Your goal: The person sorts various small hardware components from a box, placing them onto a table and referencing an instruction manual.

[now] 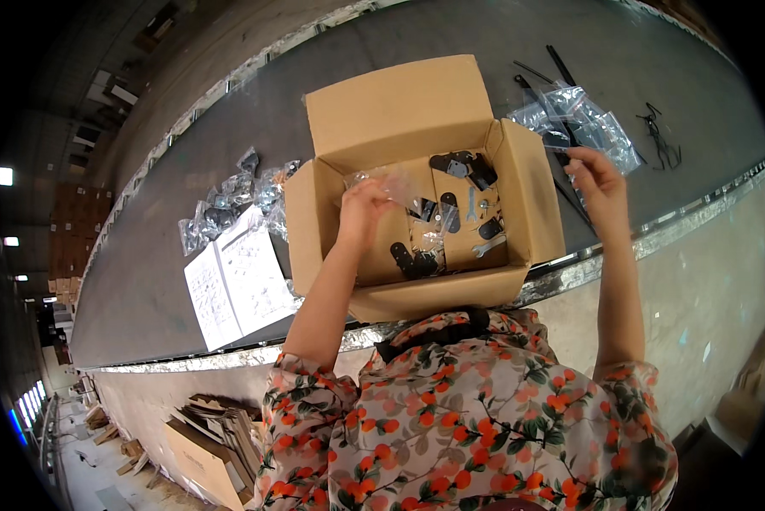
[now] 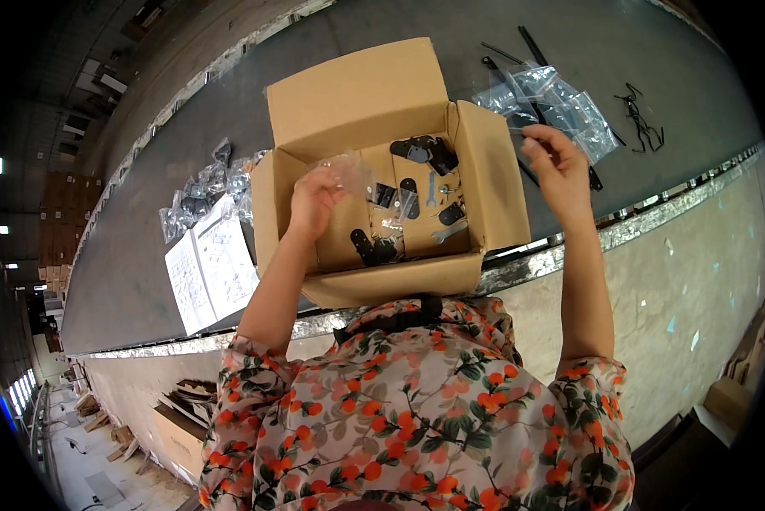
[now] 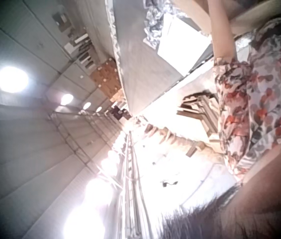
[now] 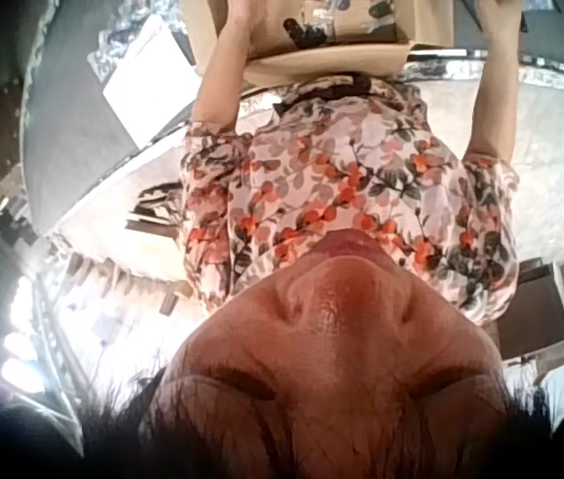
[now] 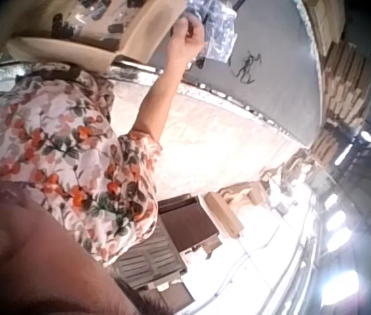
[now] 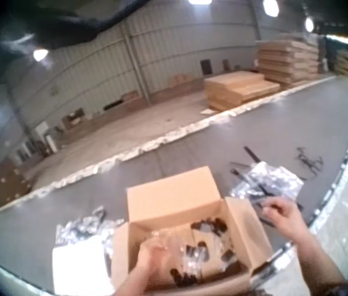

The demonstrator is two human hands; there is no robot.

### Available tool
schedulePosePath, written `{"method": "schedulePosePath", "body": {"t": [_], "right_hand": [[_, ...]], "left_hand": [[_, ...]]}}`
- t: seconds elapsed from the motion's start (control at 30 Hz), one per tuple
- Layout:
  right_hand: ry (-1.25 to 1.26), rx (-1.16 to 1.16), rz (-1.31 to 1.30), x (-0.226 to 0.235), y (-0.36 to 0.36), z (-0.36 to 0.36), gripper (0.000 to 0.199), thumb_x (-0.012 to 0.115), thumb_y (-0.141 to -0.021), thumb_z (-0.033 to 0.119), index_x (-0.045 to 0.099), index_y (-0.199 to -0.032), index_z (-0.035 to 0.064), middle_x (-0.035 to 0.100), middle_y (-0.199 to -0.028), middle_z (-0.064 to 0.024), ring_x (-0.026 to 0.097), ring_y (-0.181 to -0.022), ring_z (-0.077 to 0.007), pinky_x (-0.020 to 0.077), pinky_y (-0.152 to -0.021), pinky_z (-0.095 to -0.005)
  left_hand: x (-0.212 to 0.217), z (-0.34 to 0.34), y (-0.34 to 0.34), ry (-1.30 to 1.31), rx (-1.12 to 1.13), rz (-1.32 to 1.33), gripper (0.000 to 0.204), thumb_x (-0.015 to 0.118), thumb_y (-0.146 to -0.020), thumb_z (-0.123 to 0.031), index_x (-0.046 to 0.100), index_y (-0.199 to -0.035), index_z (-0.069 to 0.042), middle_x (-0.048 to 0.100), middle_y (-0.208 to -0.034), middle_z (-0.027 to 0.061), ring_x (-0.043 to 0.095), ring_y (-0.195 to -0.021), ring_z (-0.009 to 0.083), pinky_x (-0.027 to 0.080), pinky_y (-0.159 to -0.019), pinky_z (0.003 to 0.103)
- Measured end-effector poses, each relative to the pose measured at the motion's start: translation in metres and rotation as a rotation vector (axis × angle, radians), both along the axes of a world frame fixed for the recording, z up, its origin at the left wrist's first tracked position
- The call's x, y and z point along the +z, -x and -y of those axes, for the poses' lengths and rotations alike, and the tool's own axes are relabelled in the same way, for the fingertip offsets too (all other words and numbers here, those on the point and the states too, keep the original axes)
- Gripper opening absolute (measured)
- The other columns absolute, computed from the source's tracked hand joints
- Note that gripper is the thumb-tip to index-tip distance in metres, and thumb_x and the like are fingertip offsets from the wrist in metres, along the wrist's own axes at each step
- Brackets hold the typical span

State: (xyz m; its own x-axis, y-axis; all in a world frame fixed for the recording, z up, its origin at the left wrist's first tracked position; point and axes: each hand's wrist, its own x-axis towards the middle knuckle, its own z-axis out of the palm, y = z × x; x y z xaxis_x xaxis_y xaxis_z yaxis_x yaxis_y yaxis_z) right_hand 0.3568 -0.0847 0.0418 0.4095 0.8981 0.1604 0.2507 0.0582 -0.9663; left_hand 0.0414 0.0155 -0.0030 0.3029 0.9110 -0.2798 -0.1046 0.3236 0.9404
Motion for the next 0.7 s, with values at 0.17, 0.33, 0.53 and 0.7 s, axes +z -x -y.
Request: {"method": "schedulePosePath", "body": {"t": [0.17, 0.33, 0.53, 0.7], "right_hand": [[0.151, 0.408, -0.065, 0.007, 0.062, -0.008, 0.020, 0.055, -0.081, 0.016, 0.056, -0.096, 0.0023, 0.056, -0.078, 0.0001, 0.048, -0.067, -0.0049, 0.0401, -0.061, -0.0185], [0.370, 0.619, -0.424, 0.000, 0.118, -0.020, 0.030, 0.051, -0.084, 0.024, 0.051, -0.104, 0.0005, 0.056, -0.086, -0.0025, 0.052, -0.076, -0.0079, 0.0418, -0.063, -0.0200], [0.415, 0.668, -0.702, -0.006, 0.123, -0.018, 0.029, 0.050, -0.085, 0.024, 0.054, -0.102, 0.0015, 0.056, -0.091, -0.0023, 0.052, -0.082, -0.0082, 0.0427, -0.065, -0.0210], [0.400, 0.578, -0.820, -0.018, 0.134, -0.020, 0.019, 0.052, -0.084, 0.016, 0.059, -0.093, 0.0005, 0.056, -0.081, -0.0011, 0.051, -0.073, -0.0076, 0.0419, -0.064, -0.0211]], "left_hand": [[0.021, 0.026, 0.006, 0.350, 0.017, 0.727, 0.029, 0.040, -0.070, -0.009, 0.055, -0.093, -0.002, 0.051, -0.111, 0.0169, 0.049, -0.099, 0.0392, 0.037, -0.087, 0.049], [0.029, 0.040, 0.008, 0.350, 0.007, 0.945, 0.030, 0.041, -0.067, -0.008, 0.055, -0.092, -0.003, 0.054, -0.104, 0.0151, 0.049, -0.100, 0.0376, 0.032, -0.091, 0.049], [0.029, 0.039, 0.006, 0.338, 0.069, 0.957, 0.030, 0.041, -0.066, -0.008, 0.055, -0.091, -0.002, 0.056, -0.101, 0.0132, 0.050, -0.099, 0.0321, 0.033, -0.091, 0.047], [0.024, 0.043, 0.005, 0.319, 0.070, 0.918, 0.027, 0.041, -0.068, -0.009, 0.054, -0.091, -0.001, 0.056, -0.098, 0.0137, 0.051, -0.097, 0.0319, 0.035, -0.090, 0.046]]}}
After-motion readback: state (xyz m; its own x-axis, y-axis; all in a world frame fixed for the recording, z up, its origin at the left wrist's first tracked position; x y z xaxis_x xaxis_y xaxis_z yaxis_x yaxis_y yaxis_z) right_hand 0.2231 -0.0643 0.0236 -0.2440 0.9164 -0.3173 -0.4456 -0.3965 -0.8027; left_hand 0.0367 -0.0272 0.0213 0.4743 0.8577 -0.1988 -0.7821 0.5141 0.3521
